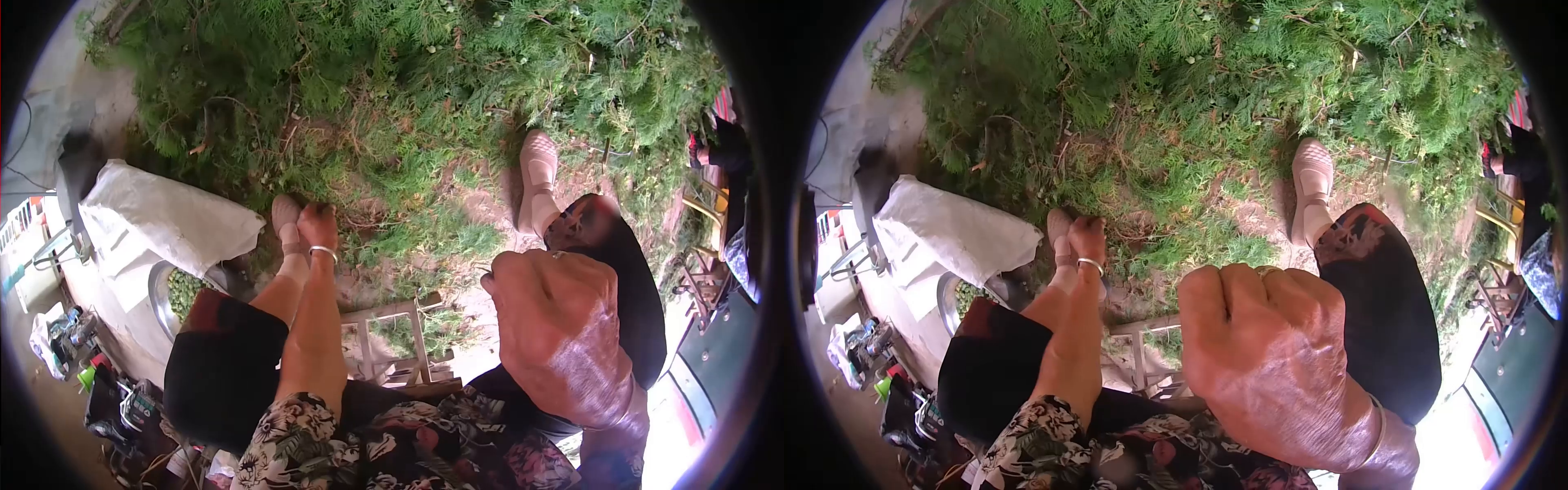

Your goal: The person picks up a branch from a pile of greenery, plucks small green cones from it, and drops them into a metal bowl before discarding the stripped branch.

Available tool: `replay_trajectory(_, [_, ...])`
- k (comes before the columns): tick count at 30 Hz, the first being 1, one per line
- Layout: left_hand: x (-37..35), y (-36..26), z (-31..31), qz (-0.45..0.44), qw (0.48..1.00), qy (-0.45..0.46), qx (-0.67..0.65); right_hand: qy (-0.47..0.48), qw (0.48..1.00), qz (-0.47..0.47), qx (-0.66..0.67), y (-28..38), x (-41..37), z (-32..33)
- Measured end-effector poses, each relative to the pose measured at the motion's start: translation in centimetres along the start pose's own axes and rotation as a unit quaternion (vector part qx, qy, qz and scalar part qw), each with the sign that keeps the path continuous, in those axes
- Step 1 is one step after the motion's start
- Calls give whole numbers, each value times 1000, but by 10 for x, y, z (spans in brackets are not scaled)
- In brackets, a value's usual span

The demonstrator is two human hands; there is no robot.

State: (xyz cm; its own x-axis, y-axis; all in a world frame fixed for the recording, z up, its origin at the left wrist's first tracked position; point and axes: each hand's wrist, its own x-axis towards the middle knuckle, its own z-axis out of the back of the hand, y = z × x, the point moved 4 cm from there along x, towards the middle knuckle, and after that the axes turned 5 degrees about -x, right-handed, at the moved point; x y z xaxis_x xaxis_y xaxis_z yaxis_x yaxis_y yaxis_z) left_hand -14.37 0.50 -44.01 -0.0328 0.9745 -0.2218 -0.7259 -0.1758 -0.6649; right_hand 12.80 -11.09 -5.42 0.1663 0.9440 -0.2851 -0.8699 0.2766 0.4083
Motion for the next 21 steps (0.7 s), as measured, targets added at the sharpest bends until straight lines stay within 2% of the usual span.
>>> replay_trajectory(2, [2, -9, -7, -51, 987, 58, 140, -4, 1000, -3, -6, -1, 1, 0])
replay_trajectory(3, [6, -9, -9, -51, 987, 60, 141, -9, 1000, 1, -15, -1, 2, 2])
replay_trajectory(5, [12, -9, -14, -101, 961, 79, 246, -13, 1000, 5, -24, -1, 2, 2])
replay_trajectory(6, [14, -14, -10, -102, 961, 80, 246, -20, 999, 6, -27, -2, 2, 2])
replay_trajectory(7, [16, -10, -6, 17, 984, 145, 99, -26, 999, 7, -28, -3, 2, 2])
replay_trajectory(8, [15, -6, -2, 135, 969, 202, -51, -27, 999, 8, -25, -2, 1, 3])
replay_trajectory(9, [20, 9, -4, 131, 970, 197, -50, -26, 999, 4, -29, -2, 0, 3])
replay_trajectory(11, [41, 41, -6, -15, 989, 139, -40, -34, 999, 9, -31, -3, 0, 5])
replay_trajectory(12, [49, 23, 9, -21, 990, 131, -41, -42, 997, 28, -56, -4, 0, 5])
replay_trajectory(14, [62, -48, 55, -137, 986, 80, 52, -58, 994, 52, -82, -4, 0, 7])
replay_trajectory(16, [98, -83, 107, -223, 961, 96, 132, -64, 993, 31, -89, -4, 2, 10])
replay_trajectory(18, [130, -91, 169, -200, 947, 143, 206, -82, 993, 27, -85, -5, 2, 11])
replay_trajectory(21, [140, -88, 277, -261, 876, 201, 352, -86, 990, 11, -108, -5, 3, 12])
